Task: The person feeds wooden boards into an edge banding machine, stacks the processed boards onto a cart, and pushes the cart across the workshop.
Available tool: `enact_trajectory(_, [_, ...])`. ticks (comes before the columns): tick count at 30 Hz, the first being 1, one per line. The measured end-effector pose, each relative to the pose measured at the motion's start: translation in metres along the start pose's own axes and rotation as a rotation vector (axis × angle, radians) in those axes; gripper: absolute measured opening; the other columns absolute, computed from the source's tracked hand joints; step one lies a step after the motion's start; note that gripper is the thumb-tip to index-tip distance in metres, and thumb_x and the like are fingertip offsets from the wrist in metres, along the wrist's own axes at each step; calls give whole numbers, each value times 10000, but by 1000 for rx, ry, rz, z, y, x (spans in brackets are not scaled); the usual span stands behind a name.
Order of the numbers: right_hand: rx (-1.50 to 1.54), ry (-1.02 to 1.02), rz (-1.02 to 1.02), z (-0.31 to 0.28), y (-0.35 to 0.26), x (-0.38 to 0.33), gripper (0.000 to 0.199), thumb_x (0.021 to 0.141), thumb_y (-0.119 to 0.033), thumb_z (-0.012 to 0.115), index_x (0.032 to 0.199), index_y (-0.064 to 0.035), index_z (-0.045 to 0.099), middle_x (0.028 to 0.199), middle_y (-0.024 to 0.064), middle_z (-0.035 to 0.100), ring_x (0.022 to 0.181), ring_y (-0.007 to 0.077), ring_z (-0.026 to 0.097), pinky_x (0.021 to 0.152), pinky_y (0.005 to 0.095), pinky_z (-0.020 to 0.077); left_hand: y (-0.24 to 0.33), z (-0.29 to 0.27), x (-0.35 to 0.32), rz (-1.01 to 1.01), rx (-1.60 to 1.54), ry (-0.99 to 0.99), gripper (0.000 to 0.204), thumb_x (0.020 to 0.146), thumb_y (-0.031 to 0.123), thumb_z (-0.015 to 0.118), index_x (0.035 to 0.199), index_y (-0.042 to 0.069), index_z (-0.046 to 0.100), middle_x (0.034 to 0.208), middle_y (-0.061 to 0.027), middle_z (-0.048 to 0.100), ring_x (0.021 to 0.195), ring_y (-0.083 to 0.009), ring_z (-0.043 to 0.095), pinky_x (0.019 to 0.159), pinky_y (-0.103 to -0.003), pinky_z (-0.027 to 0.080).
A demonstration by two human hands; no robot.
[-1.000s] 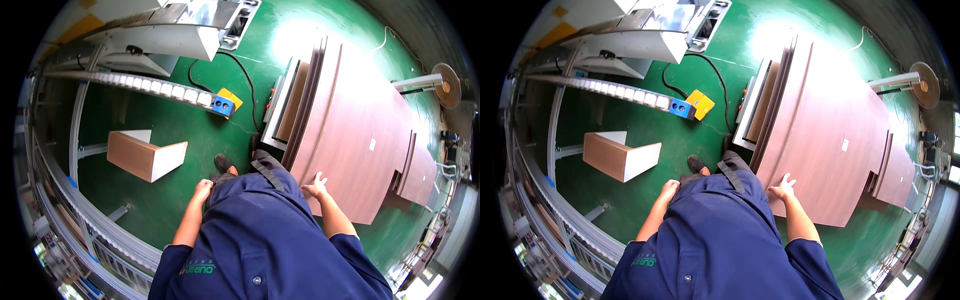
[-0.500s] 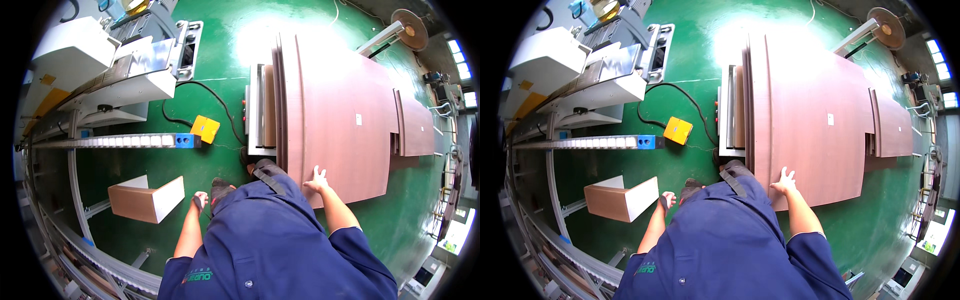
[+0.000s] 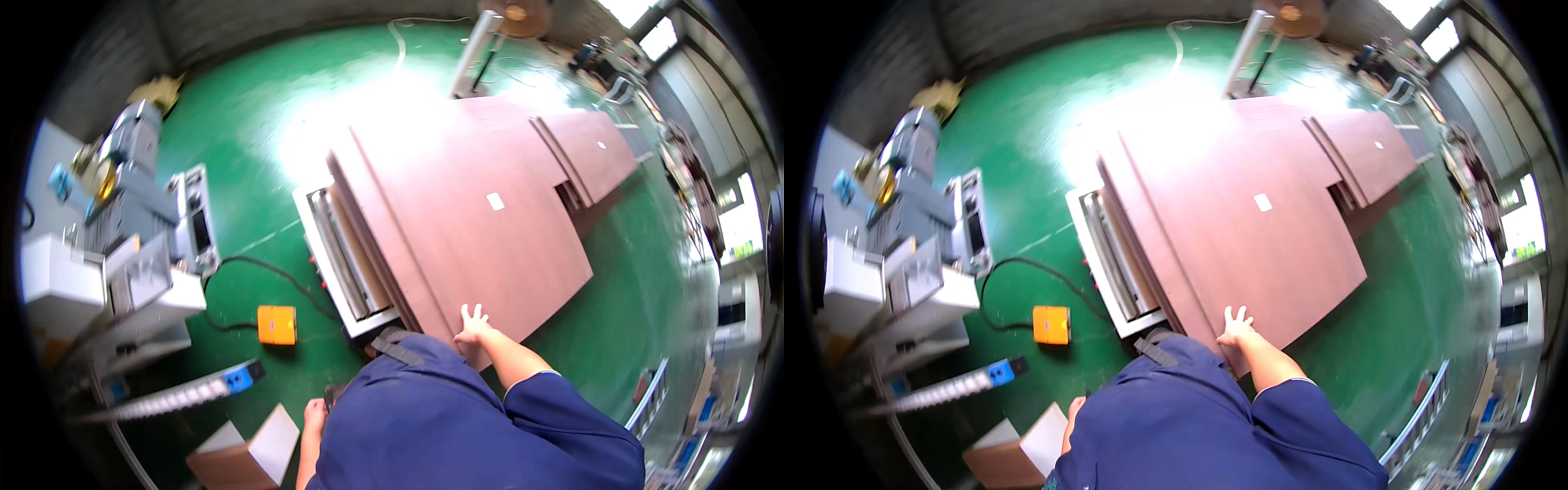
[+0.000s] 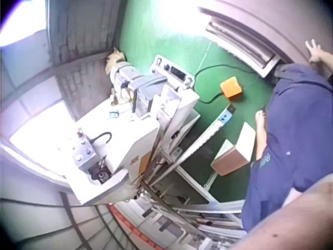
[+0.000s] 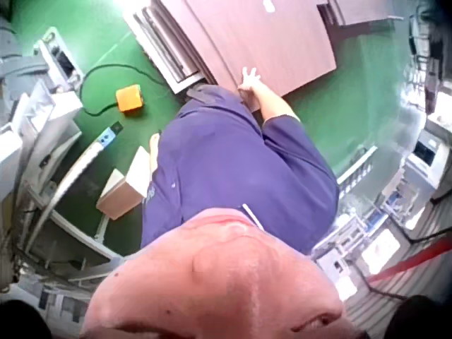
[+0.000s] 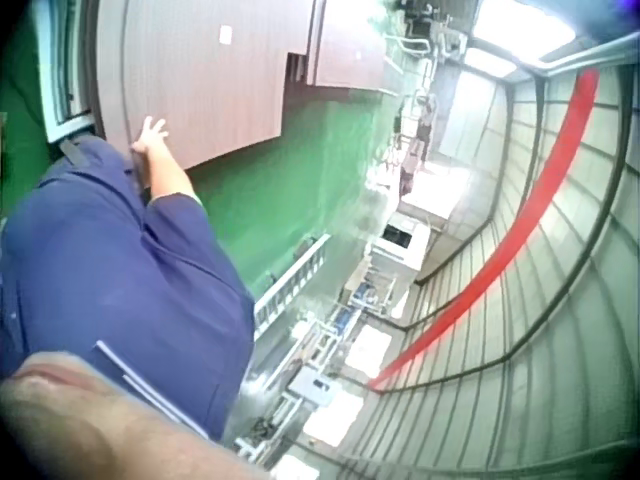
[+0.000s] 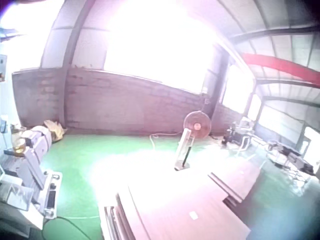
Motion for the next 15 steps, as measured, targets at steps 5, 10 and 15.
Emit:
enact_trajectory(5, [80, 26, 9, -7, 12, -3, 1024, 735, -319, 675, 1479, -214, -20, 1513, 220, -101, 1360, 497, 97, 1077, 530, 276, 18, -12, 31, 34, 22, -91, 215, 877, 208, 531, 990, 29, 567, 821, -87, 627, 644, -178, 572, 545, -318, 462])
enact_trajectory(10, [233, 91, 130, -6, 19, 5, 919, 765, -264, 612, 1483, -199, 43, 1528, 194, -25, 1383, 409, 156, 1084, 477, 288, 48, -20, 43, 130, 161, -149, 261, 866, 225, 519, 975, -2, 584, 862, -123, 661, 690, -205, 626, 587, -331, 500])
enact_trajectory(15, [505, 369, -77, 12, -29, -33, 741, 766, -258, 591, 1429, -136, 281, 1492, 157, 219, 1333, 333, 306, 1052, 442, 343, 38, -38, 59, 244, 418, -329, 209, 860, 150, 548, 965, -28, 581, 805, -135, 642, 648, -204, 625, 571, -304, 518])
Point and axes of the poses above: each hand's wrist, its own x-axis towards the middle knuckle, its own z-axis out of the palm, y = z × x, the point moved 4 cm from there along x, towards the middle knuckle
